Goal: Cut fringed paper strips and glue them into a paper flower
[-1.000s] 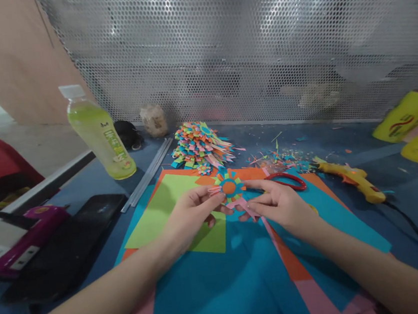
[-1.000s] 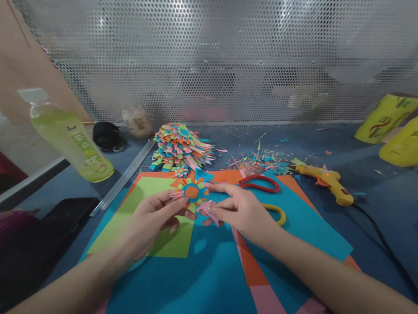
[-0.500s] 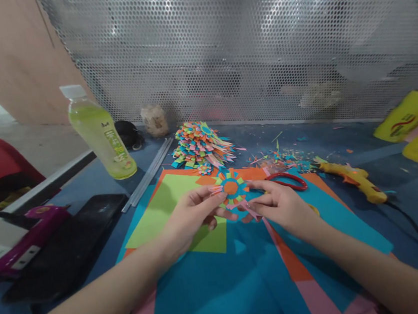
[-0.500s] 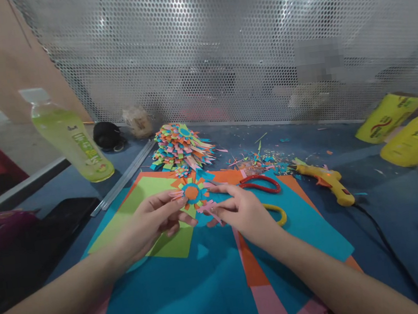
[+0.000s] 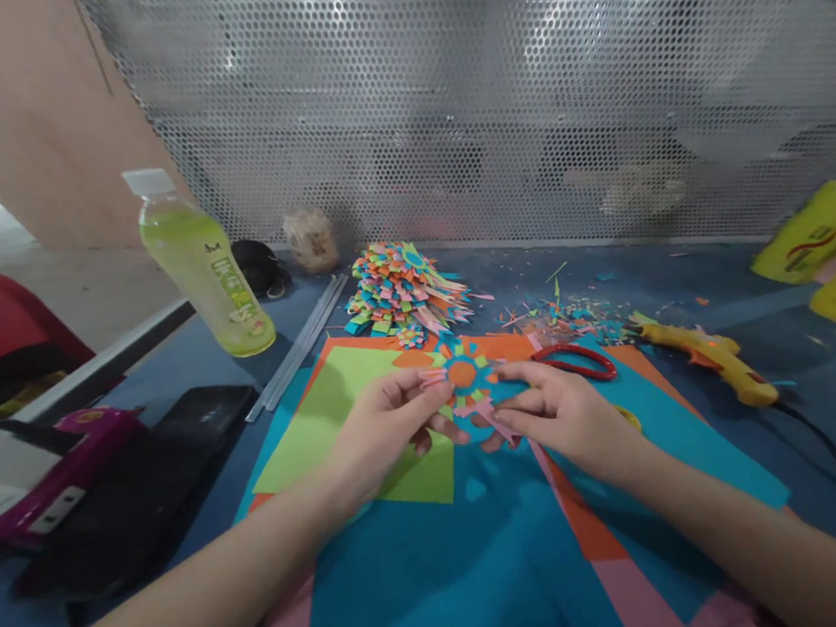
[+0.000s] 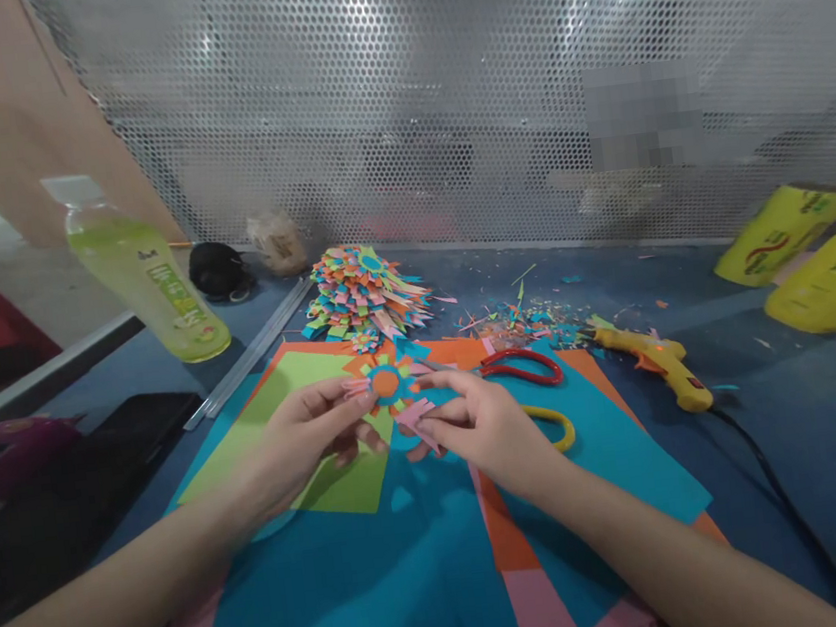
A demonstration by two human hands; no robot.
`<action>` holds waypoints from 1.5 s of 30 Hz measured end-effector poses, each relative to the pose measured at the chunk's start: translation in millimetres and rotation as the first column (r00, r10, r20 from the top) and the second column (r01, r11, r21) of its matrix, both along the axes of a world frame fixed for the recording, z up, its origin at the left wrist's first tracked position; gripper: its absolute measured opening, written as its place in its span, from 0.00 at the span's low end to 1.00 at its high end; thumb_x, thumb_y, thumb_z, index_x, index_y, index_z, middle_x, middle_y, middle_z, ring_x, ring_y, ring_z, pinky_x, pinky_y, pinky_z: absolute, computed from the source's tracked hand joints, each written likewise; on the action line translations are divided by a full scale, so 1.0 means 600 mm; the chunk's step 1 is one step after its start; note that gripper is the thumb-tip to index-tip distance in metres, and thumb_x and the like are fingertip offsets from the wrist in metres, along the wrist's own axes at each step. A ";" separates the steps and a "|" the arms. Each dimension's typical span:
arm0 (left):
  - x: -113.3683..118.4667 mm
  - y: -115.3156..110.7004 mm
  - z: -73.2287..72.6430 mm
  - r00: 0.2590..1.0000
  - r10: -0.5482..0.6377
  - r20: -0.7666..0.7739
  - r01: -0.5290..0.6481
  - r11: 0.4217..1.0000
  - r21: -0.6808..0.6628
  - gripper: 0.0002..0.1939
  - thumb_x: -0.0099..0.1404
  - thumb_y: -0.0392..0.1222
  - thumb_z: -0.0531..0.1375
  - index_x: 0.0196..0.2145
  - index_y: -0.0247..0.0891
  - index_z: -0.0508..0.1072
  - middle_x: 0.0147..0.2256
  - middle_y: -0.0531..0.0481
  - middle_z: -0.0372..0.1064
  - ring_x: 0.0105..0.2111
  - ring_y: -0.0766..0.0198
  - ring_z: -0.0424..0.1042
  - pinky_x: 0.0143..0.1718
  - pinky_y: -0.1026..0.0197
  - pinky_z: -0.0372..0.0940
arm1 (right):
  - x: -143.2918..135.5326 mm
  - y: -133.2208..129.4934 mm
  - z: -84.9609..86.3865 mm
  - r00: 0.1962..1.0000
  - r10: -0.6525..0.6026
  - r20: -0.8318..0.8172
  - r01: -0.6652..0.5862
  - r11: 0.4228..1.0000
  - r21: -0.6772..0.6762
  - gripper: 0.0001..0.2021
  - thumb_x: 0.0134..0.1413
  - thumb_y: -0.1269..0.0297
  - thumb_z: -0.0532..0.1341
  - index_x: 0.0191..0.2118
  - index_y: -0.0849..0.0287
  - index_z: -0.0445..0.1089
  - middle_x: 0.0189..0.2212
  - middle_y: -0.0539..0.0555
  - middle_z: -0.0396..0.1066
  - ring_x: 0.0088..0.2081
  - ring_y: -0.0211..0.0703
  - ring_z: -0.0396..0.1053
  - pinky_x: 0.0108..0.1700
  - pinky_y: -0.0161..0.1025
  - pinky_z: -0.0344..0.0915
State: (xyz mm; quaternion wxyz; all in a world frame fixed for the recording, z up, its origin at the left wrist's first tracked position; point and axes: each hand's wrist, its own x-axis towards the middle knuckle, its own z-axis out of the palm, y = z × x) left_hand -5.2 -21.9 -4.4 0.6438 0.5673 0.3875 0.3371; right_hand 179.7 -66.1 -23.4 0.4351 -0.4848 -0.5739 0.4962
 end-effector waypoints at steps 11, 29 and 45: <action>-0.038 0.063 0.009 0.921 0.367 0.133 -0.382 0.916 0.120 0.15 0.47 0.46 0.67 0.30 0.34 0.70 0.18 0.59 0.62 0.15 0.74 0.65 0.14 0.72 0.50 | 0.011 -0.002 0.023 0.997 -0.017 0.080 0.012 0.998 0.058 0.13 0.53 0.65 0.59 0.45 0.60 0.62 0.33 0.56 0.77 0.31 0.43 0.76 0.32 0.37 0.69; 0.001 0.017 -0.019 0.991 0.103 0.091 -0.091 0.988 -0.126 0.13 0.45 0.44 0.69 0.26 0.36 0.72 0.23 0.55 0.67 0.24 0.71 0.67 0.19 0.71 0.56 | 0.006 0.006 0.003 0.995 -0.079 0.054 0.074 0.993 0.093 0.13 0.51 0.63 0.60 0.43 0.58 0.61 0.30 0.53 0.77 0.29 0.44 0.75 0.33 0.39 0.70; -0.004 0.020 -0.023 0.963 0.100 -0.252 -0.027 0.960 0.279 0.15 0.56 0.50 0.59 0.34 0.35 0.73 0.19 0.56 0.62 0.18 0.72 0.58 0.19 0.68 0.50 | 0.009 0.002 0.012 0.982 -0.097 0.165 0.079 0.991 0.111 0.14 0.53 0.62 0.58 0.45 0.59 0.60 0.31 0.54 0.76 0.30 0.44 0.75 0.34 0.40 0.69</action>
